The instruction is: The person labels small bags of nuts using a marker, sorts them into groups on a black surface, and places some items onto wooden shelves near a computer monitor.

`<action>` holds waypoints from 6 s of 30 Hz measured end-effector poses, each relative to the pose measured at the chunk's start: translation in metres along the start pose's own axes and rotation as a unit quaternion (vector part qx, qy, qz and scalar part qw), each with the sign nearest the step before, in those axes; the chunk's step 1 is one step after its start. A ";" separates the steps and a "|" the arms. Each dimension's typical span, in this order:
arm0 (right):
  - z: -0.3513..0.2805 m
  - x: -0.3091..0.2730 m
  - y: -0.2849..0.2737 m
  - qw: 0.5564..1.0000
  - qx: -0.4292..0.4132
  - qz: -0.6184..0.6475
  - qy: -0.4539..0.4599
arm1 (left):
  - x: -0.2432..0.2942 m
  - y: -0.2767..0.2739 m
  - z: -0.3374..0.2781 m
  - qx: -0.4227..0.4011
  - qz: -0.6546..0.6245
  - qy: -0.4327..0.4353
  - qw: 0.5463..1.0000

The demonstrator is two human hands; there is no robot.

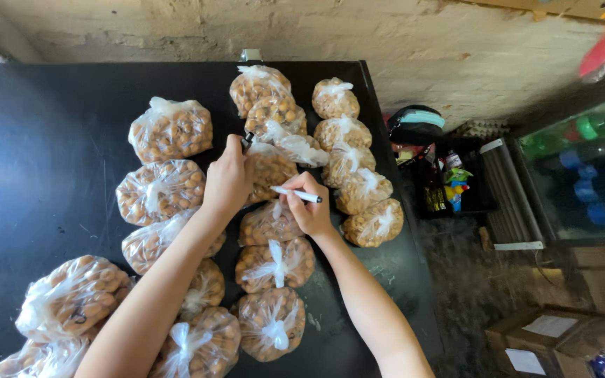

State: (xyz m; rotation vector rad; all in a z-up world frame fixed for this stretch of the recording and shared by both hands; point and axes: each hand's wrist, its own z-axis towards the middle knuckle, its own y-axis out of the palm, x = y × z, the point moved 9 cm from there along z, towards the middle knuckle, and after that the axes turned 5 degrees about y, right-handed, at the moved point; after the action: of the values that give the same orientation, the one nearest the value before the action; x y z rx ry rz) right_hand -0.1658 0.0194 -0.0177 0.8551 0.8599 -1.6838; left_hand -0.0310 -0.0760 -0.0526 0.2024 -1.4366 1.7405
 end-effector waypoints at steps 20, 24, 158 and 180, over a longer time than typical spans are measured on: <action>-0.001 0.010 0.009 0.987 0.001 -0.161 0.000 | -0.004 0.003 -0.003 -0.030 0.000 -0.028 0.999; -0.005 0.016 0.007 0.987 -0.004 -0.162 -0.003 | 0.007 -0.006 -0.003 -0.025 0.007 -0.008 1.000; -0.010 0.024 -0.049 0.976 0.178 0.129 -0.005 | 0.018 -0.061 0.089 0.181 -0.106 -0.080 0.975; -0.011 0.042 -0.049 0.949 0.186 0.252 0.040 | 0.081 0.006 -0.014 0.071 0.198 0.371 0.905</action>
State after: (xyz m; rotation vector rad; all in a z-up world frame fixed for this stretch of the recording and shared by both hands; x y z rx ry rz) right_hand -0.2211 0.0208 -0.0523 1.2844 0.3265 -1.3729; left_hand -0.0805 -0.0240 -0.0129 -0.6619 -0.8116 1.9369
